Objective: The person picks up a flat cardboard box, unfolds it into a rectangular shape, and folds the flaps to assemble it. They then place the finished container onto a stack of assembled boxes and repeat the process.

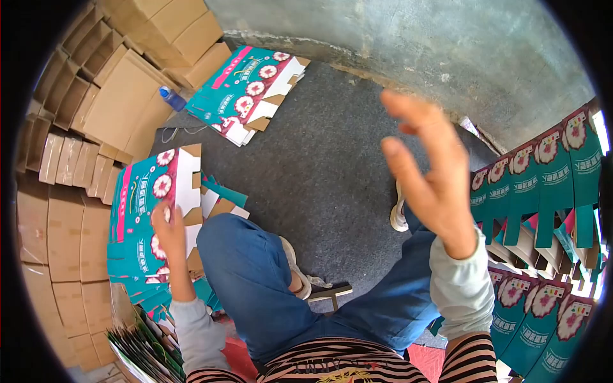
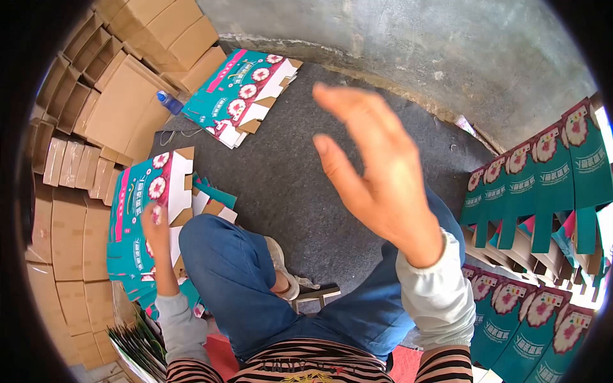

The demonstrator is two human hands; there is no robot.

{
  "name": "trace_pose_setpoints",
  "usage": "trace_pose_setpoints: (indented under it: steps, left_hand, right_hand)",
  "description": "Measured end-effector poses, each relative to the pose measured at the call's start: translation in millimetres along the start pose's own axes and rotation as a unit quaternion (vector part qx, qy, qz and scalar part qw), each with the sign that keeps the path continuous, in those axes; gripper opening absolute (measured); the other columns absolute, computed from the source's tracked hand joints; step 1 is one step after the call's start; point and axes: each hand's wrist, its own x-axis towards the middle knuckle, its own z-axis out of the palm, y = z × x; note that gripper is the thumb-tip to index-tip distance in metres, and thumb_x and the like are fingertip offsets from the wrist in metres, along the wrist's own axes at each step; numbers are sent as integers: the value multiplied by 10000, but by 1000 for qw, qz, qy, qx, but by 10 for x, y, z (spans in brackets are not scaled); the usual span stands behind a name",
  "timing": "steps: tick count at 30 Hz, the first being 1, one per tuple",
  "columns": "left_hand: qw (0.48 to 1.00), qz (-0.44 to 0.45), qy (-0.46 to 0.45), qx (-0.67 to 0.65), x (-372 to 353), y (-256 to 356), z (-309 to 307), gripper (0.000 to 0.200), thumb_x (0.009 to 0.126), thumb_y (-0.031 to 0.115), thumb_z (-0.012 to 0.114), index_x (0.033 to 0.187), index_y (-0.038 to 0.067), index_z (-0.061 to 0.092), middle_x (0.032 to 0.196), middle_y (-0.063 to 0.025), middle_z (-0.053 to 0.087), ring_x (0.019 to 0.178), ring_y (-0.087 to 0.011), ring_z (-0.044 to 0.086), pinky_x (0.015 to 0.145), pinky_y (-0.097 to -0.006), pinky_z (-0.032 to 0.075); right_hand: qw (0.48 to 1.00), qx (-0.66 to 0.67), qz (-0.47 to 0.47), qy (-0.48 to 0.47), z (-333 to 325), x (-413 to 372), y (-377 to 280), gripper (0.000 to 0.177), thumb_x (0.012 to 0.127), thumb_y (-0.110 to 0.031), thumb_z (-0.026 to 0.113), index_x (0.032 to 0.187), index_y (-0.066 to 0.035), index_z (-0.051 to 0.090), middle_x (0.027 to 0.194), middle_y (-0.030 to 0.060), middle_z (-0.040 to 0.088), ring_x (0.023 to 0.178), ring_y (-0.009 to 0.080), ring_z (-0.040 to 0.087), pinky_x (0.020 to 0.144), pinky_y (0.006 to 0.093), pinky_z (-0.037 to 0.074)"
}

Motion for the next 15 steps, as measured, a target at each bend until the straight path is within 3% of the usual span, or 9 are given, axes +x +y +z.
trace_pose_setpoints:
  steps: [1,3,7,15]
  left_hand:
    - [983,69,-41,165,-117,-419,219,460,814,244,668,1178,-13,555,1246,-202,525,1206,-352,463,1002,-445,369]
    - [958,9,-141,252,-314,-451,286,586,788,305,685,1254,7,492,1317,-224,454,1270,-386,374,1012,-514,328]
    - [898,-85,-260,345,-312,-446,458,776,759,417,690,1363,50,371,1415,-236,339,1334,-406,261,1004,-592,285]
    - [867,-134,-259,403,70,-712,1005,903,701,506,691,1414,96,317,1419,-236,342,1314,-416,304,1015,-569,296]
  right_hand:
    - [998,-5,35,-44,42,-86,109,366,833,-52,617,1194,-17,568,1163,144,594,1051,251,582,840,327,467]
    - [996,-12,50,-68,165,-259,263,338,801,-43,640,1132,-4,580,1077,173,599,990,350,593,820,377,494]
    - [988,-25,60,-142,167,-394,239,336,794,-50,649,1121,-10,585,1050,161,602,940,328,605,783,383,503]
    - [976,-38,73,-202,227,-474,177,348,773,-63,668,1105,6,586,1020,158,612,904,324,608,770,383,505]
